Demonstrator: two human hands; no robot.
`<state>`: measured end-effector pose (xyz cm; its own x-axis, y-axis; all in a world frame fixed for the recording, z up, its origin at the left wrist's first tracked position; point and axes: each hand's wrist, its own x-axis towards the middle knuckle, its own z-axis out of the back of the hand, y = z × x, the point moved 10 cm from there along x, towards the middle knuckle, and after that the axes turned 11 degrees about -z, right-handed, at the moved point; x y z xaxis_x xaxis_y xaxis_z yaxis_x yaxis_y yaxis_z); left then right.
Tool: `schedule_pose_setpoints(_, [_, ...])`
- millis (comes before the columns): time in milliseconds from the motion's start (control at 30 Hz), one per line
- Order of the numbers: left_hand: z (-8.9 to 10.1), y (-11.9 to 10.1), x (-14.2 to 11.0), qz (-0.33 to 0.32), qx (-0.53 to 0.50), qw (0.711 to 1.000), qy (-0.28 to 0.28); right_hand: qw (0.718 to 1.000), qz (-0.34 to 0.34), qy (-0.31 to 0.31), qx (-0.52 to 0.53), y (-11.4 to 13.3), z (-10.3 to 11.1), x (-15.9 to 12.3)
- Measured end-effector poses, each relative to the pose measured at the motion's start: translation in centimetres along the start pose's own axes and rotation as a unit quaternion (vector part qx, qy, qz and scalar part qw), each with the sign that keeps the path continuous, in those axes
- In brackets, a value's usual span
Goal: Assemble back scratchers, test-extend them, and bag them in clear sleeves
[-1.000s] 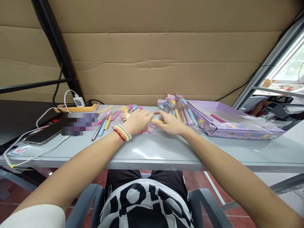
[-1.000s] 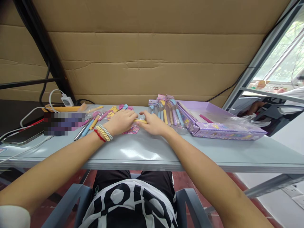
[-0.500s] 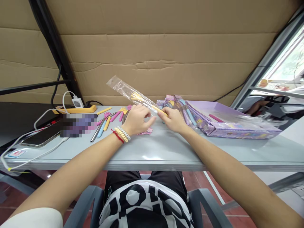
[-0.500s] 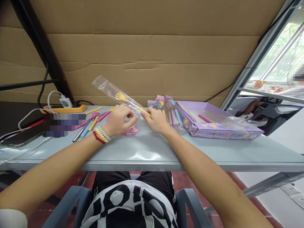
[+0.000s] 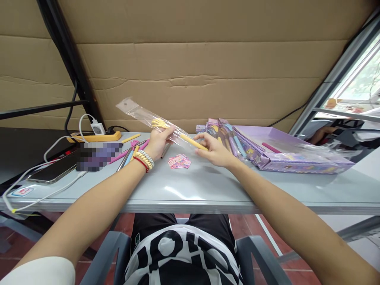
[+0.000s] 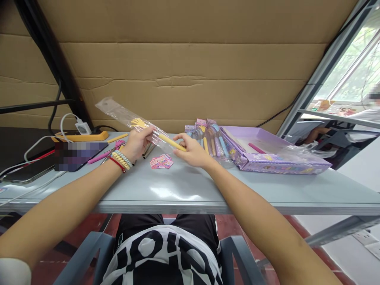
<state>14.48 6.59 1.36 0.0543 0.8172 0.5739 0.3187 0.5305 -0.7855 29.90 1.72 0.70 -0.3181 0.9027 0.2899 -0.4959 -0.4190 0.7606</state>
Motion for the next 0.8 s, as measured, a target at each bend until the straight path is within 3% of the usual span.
schedule_pose_setpoints(100, [1.3, 0.6, 0.3, 0.021, -0.008, 0.999, -0.034, 0.989, -0.008, 0.066, 0.129, -0.1, -0.5, 0.0])
schedule_pose_setpoints(200, [1.1, 1.3, 0.4, 0.048, -0.017, 0.999, 0.004, 0.969, -0.032, 0.143, 0.201, 0.0, -1.6, -0.3])
schedule_pose_setpoints(300, [0.9, 1.6, 0.4, 0.059, -0.03, 0.997, 0.031, 0.958, -0.056, 0.179, 0.219, -0.1, -2.1, -0.6])
schedule_pose_setpoints(500, [0.9, 2.1, 0.3, 0.076, -0.053, 0.994, 0.06, 0.979, -0.086, 0.11, 0.151, -1.4, -0.6, -0.1])
schedule_pose_setpoints(800, [-1.0, 2.4, -0.8, 0.102, -0.039, 0.985, 0.133, 0.997, -0.032, 0.07, 0.011, -0.8, -0.2, -0.3])
